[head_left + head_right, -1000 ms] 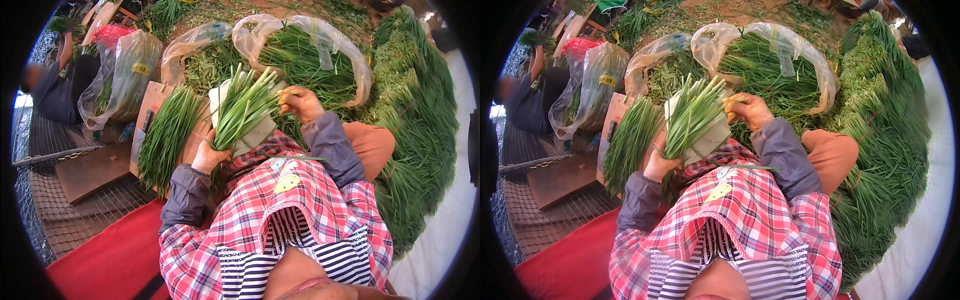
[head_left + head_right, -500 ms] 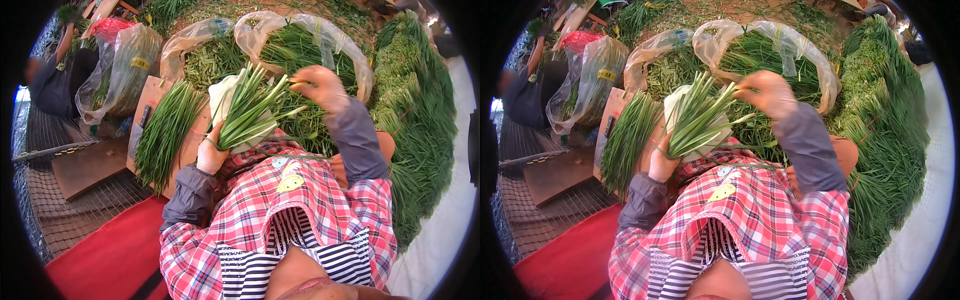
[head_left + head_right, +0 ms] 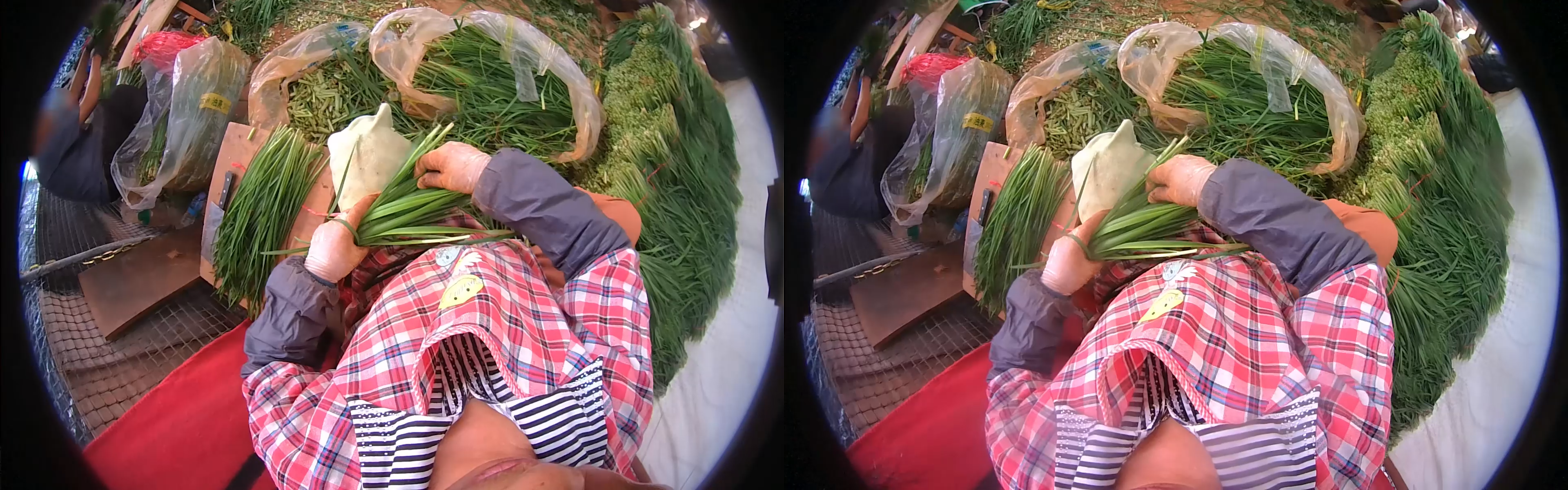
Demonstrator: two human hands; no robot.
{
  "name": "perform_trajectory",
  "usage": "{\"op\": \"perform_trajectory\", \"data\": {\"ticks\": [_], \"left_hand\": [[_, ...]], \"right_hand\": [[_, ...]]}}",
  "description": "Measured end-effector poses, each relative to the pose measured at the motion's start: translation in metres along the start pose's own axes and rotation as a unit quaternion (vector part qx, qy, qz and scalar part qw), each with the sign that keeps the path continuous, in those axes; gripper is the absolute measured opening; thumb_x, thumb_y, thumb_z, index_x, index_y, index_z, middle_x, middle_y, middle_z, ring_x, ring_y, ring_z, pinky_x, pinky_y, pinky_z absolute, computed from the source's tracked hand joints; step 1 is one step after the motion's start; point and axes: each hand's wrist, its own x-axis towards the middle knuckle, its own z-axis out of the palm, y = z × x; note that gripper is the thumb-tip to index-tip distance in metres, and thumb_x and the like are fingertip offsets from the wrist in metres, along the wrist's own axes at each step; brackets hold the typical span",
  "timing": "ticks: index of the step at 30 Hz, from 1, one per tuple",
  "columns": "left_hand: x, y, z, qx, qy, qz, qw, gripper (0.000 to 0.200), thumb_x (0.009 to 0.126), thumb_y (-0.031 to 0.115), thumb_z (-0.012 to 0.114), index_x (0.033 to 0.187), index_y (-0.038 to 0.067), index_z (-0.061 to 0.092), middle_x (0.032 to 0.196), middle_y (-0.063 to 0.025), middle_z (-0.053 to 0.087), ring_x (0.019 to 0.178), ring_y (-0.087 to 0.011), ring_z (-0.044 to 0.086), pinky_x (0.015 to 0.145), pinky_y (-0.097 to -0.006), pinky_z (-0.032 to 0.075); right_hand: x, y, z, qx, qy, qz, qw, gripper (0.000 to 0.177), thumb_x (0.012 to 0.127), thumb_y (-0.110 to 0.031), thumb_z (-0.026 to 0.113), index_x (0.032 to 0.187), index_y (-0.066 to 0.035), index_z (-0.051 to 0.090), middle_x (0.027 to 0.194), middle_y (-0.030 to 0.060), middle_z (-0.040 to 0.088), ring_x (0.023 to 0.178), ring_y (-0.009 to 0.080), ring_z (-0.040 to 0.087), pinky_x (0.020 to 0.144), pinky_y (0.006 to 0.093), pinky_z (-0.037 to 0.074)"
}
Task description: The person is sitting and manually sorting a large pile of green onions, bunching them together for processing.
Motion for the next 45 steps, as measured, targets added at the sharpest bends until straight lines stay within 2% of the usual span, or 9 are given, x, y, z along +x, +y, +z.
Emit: {"op": "perform_trajectory", "data": {"ticks": [12, 14, 18, 22, 25, 31, 35, 38, 45], "left_hand": [[-0.023, -0.037, -0.014, -0.185, -0.094, -0.019, 0.978, 0.063, 0.071, 0.002, 0.065, 0.129, 0.006, 0.039, 0.105, -0.0121, 0.06, 0.098, -0.0178, 0.057, 0.082, -0.0276, 0.044], [-0.032, -0.048, -0.023, -0.33, -0.075, -0.072, 0.938, 0.054, 0.072, 0.0, 0.065, 0.121, 0.0, 0.044, 0.099, -0.0075, 0.061, 0.082, -0.0162, 0.061, 0.072, -0.0265, 0.048], [-0.028, -0.04, -0.026, -0.509, -0.113, -0.228, 0.823, 0.031, 0.071, 0.004, 0.067, 0.099, 0.002, 0.054, 0.071, -0.006, 0.058, 0.045, -0.0117, 0.048, 0.04, -0.0229, 0.038], [-0.024, -0.033, -0.013, -0.574, -0.117, -0.211, 0.782, 0.021, 0.074, 0.012, 0.068, 0.088, 0.003, 0.055, 0.067, -0.0066, 0.057, 0.041, -0.0118, 0.046, 0.038, -0.0232, 0.036], [-0.025, -0.031, -0.008, -0.603, -0.111, -0.203, 0.763, 0.023, 0.076, 0.017, 0.067, 0.089, 0.004, 0.054, 0.064, -0.006, 0.055, 0.039, -0.0114, 0.044, 0.036, -0.0241, 0.034], [-0.035, -0.033, -0.002, -0.621, -0.121, -0.23, 0.74, 0.022, 0.08, 0.023, 0.063, 0.088, 0.005, 0.051, 0.057, -0.0039, 0.049, 0.037, -0.0094, 0.04, 0.034, -0.0237, 0.031], [-0.028, -0.032, 0.004, -0.627, -0.139, -0.214, 0.736, 0.021, 0.081, 0.023, 0.06, 0.086, 0.005, 0.05, 0.055, -0.0027, 0.046, 0.037, -0.0089, 0.038, 0.034, -0.0235, 0.03], [-0.024, -0.023, 0.003, -0.612, -0.144, -0.214, 0.748, 0.021, 0.083, 0.024, 0.058, 0.085, 0.005, 0.049, 0.054, -0.0023, 0.045, 0.037, -0.0088, 0.038, 0.034, -0.0235, 0.029], [-0.044, -0.042, 0.001, -0.618, -0.108, -0.208, 0.751, 0.035, 0.078, 0.03, 0.063, 0.092, 0.0, 0.05, 0.061, -0.0076, 0.049, 0.035, -0.0083, 0.037, 0.031, -0.0234, 0.029]], "right_hand": [[-0.066, 0.103, -0.011, -0.112, 0.135, 0.194, 0.965, 0.024, 0.081, -0.027, 0.058, 0.096, -0.008, 0.061, 0.078, 0.0145, 0.062, 0.076, 0.0281, 0.061, 0.067, 0.0361, 0.048], [-0.098, 0.174, -0.014, -0.296, -0.072, 0.303, 0.903, 0.03, 0.075, -0.031, 0.06, 0.096, -0.01, 0.065, 0.081, 0.0154, 0.064, 0.077, 0.0317, 0.061, 0.07, 0.0394, 0.048], [-0.095, 0.135, -0.009, -0.223, -0.051, 0.171, 0.958, 0.054, 0.073, -0.038, 0.063, 0.119, -0.012, 0.053, 0.104, 0.0145, 0.061, 0.097, 0.0268, 0.058, 0.084, 0.0361, 0.045], [-0.062, 0.063, -0.002, 0.375, 0.213, -0.002, 0.902, 0.057, 0.073, -0.013, 0.067, 0.126, -0.015, 0.046, 0.107, 0.0112, 0.06, 0.096, 0.0196, 0.057, 0.082, 0.032, 0.045], [-0.044, 0.038, 0.006, 0.328, 0.089, 0.098, 0.936, 0.031, 0.079, -0.005, 0.061, 0.11, -0.009, 0.059, 0.085, 0.0036, 0.063, 0.066, 0.0075, 0.054, 0.057, 0.0238, 0.047], [-0.061, 0.151, -0.017, 0.471, 0.288, 0.142, 0.822, 0.022, 0.079, -0.011, 0.062, 0.101, -0.007, 0.063, 0.076, 0.0064, 0.061, 0.065, 0.0146, 0.056, 0.058, 0.0274, 0.047], [-0.057, 0.044, -0.035, -0.057, 0.443, -0.12, 0.887, 0.036, 0.069, -0.018, 0.069, 0.101, -0.004, 0.061, 0.079, 0.0117, 0.062, 0.075, 0.024, 0.057, 0.075, 0.0384, 0.044], [-0.033, 0.005, -0.019, -0.174, 0.168, -0.033, 0.97, 0.034, 0.067, -0.021, 0.069, 0.098, -0.007, 0.062, 0.085, 0.018, 0.061, 0.085, 0.0329, 0.057, 0.082, 0.0396, 0.043], [-0.063, 0.114, -0.039, -0.173, -0.001, 0.252, 0.952, 0.046, 0.077, -0.043, 0.058, 0.113, -0.014, 0.056, 0.108, 0.0145, 0.058, 0.097, 0.0271, 0.057, 0.084, 0.0375, 0.045]]}}
